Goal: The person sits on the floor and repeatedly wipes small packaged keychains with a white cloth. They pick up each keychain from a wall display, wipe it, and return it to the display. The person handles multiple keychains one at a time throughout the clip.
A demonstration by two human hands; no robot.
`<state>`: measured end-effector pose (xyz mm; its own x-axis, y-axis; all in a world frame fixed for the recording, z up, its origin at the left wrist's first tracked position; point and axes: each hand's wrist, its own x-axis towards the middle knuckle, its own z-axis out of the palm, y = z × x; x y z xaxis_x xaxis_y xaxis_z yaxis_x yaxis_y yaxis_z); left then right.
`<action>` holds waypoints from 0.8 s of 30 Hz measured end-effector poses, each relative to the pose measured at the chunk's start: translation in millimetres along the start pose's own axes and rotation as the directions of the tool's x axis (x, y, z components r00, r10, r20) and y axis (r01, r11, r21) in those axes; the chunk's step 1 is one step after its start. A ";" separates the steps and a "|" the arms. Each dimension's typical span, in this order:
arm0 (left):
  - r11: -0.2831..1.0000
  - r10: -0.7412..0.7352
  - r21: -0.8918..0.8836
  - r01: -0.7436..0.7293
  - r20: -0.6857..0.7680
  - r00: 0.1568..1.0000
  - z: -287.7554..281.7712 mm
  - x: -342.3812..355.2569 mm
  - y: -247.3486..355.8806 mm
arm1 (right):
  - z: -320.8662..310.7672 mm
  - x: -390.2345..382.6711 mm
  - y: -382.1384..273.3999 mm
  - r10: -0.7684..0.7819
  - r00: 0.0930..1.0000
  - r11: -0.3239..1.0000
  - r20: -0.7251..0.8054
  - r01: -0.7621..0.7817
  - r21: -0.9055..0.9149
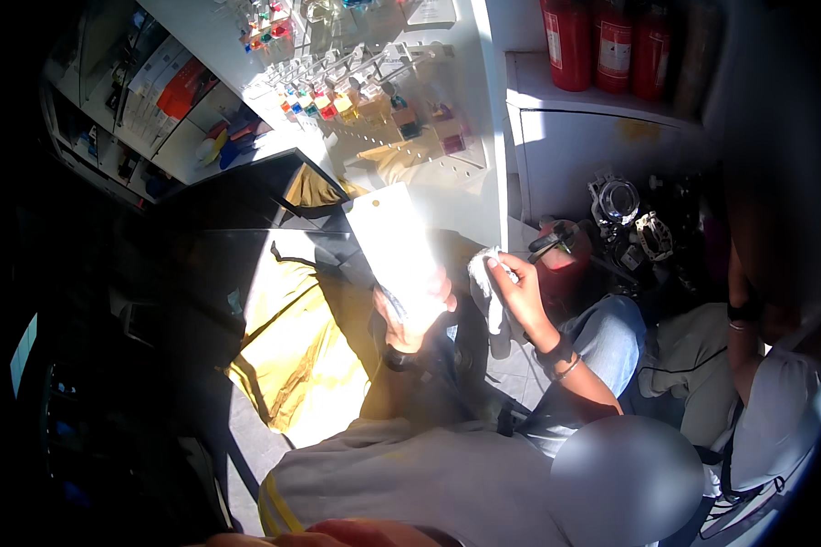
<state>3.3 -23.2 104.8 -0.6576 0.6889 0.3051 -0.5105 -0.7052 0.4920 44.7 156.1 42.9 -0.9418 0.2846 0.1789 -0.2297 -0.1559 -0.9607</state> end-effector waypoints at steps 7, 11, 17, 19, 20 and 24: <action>0.981 -0.195 -0.042 0.192 -0.325 0.926 -41.0 -15.4 -55.1 | -21.2 7.4 8.5 0.003 0.993 1.000 -0.114 -0.001 0.015; 0.970 -0.237 -0.016 0.241 -0.261 0.936 -75.7 -17.9 -66.3 | -12.3 5.0 1.8 -0.277 0.961 0.878 -0.013 0.247 -0.409; 0.810 0.111 0.562 0.170 -0.431 0.896 -77.4 -12.4 -79.2 | 3.5 -5.9 16.2 -0.229 0.962 0.763 0.146 0.271 -0.587; 0.637 0.246 0.765 0.096 -0.319 0.915 -81.1 -10.9 -85.5 | 5.8 -7.9 20.0 -0.319 0.935 0.713 0.156 0.345 -0.610; 0.542 0.234 0.836 0.083 -0.245 0.941 -81.8 -14.5 -82.6 | 3.9 -6.7 21.9 -0.271 0.951 0.763 0.148 0.306 -0.570; 0.543 0.240 0.837 0.075 -0.240 0.941 -52.9 -13.1 -68.7 | 5.1 0.1 16.7 -0.091 0.989 0.929 0.116 0.126 -0.348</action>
<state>17.6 7.4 23.8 -0.8741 0.4383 0.2094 0.1373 -0.1907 0.9720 39.6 148.6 28.0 -0.9390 0.1861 0.2891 -0.2468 0.2204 -0.9437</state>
